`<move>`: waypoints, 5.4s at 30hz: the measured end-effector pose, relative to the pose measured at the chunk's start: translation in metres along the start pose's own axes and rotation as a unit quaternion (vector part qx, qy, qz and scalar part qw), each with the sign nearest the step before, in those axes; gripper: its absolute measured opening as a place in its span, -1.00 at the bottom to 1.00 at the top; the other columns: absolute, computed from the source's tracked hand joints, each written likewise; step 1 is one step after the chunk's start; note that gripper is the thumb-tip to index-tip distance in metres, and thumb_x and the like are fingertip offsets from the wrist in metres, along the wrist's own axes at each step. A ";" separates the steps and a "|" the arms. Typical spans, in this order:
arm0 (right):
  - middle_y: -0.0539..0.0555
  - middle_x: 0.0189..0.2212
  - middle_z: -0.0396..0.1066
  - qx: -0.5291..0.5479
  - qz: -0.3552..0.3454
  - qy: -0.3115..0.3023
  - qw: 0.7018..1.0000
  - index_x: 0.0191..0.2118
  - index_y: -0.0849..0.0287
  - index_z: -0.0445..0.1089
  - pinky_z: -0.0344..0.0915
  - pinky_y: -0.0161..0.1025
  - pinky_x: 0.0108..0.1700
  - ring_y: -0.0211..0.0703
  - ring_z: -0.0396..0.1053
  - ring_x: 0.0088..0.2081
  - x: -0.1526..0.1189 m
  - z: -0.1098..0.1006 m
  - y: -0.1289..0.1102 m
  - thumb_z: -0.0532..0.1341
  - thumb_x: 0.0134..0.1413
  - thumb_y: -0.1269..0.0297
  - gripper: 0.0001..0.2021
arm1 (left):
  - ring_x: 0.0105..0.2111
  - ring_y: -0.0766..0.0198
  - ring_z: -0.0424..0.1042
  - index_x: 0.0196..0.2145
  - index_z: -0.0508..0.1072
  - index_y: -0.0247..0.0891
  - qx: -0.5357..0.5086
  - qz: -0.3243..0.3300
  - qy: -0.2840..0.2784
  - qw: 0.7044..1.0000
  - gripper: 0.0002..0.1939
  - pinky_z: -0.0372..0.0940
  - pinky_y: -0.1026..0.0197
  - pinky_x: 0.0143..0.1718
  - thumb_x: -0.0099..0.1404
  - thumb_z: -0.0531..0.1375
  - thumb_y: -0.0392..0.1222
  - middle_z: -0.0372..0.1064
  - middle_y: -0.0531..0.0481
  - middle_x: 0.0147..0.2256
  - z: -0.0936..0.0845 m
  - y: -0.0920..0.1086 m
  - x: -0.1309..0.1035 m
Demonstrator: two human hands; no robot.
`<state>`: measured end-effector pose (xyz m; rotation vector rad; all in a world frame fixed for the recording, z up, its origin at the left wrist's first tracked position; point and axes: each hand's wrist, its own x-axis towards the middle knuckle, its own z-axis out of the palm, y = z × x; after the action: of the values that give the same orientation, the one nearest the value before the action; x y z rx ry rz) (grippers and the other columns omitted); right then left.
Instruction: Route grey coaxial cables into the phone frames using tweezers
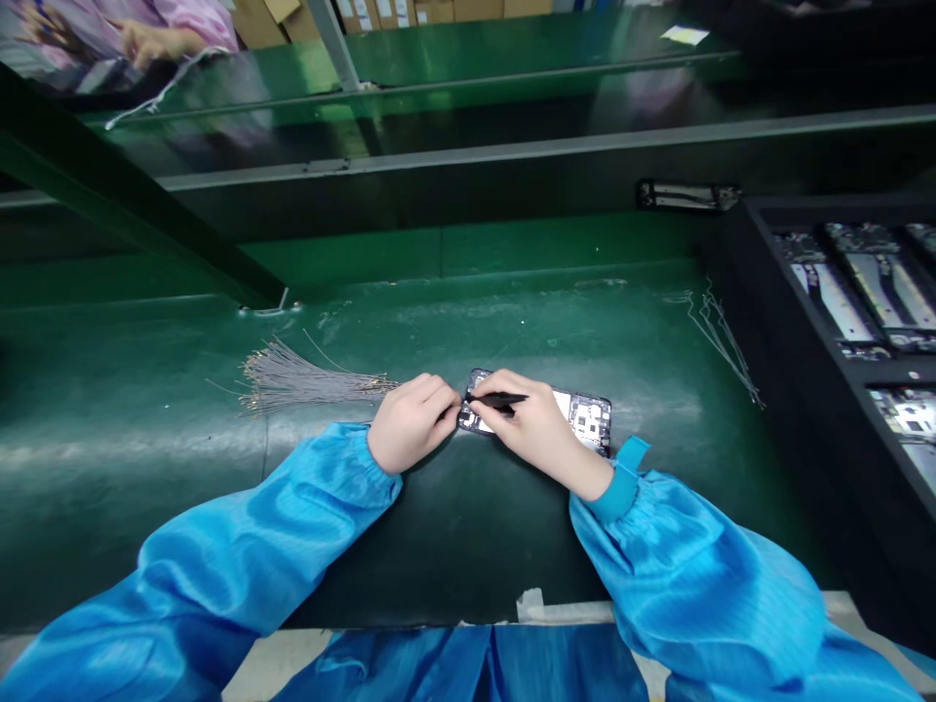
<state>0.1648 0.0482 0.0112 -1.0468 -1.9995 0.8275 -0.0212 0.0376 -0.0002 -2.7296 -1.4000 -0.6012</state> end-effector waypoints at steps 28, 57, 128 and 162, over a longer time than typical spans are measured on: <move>0.04 -0.36 0.33 -0.033 0.105 0.101 0.989 -0.33 0.12 0.29 0.27 -0.19 -0.26 -0.17 0.33 -0.32 -0.064 -0.059 0.020 0.09 0.10 0.27 -0.92 | -0.41 0.30 0.19 -0.39 0.33 -0.26 0.009 0.243 -0.096 0.965 -0.79 0.12 0.24 -0.37 0.32 -0.06 -0.30 0.24 0.00 -0.41 -0.017 0.015 0.003; 0.10 -0.32 0.45 0.041 0.131 0.031 0.990 -0.31 0.16 0.40 0.35 -0.14 -0.19 -0.12 0.40 -0.26 -0.075 -0.055 0.003 0.17 0.02 0.33 -0.90 | -0.40 0.33 0.24 -0.36 0.38 -0.24 -0.020 0.213 -0.048 0.976 -0.79 0.10 0.26 -0.37 0.32 -0.03 -0.29 0.30 0.04 -0.43 0.002 0.032 0.015; 0.15 -0.11 0.10 -0.208 0.037 -0.176 0.961 -0.14 0.09 0.10 0.02 -0.09 -0.13 0.05 0.04 -0.10 -0.028 -0.049 0.015 0.15 -0.20 0.37 -0.60 | -0.39 0.33 0.19 -0.16 0.44 -0.20 -0.205 0.210 -0.091 0.952 -0.69 0.21 0.29 -0.32 0.30 -0.05 -0.34 0.21 -0.01 -0.41 0.001 0.009 0.018; 0.14 -0.16 0.10 -0.255 0.059 -0.177 0.949 -0.18 0.09 0.12 -0.01 -0.13 -0.21 0.05 0.05 -0.13 -0.015 -0.040 0.014 0.21 -0.18 0.17 -0.62 | -0.38 0.31 0.27 -0.27 0.43 -0.32 -0.283 0.155 -0.078 0.943 -0.74 0.25 0.27 -0.32 0.21 -0.03 -0.40 0.29 -0.04 -0.42 0.003 0.012 0.018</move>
<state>0.2094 0.0502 0.0166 -1.3920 -2.5617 0.5974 -0.0012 0.0450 0.0050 -3.4143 -0.8735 -0.8975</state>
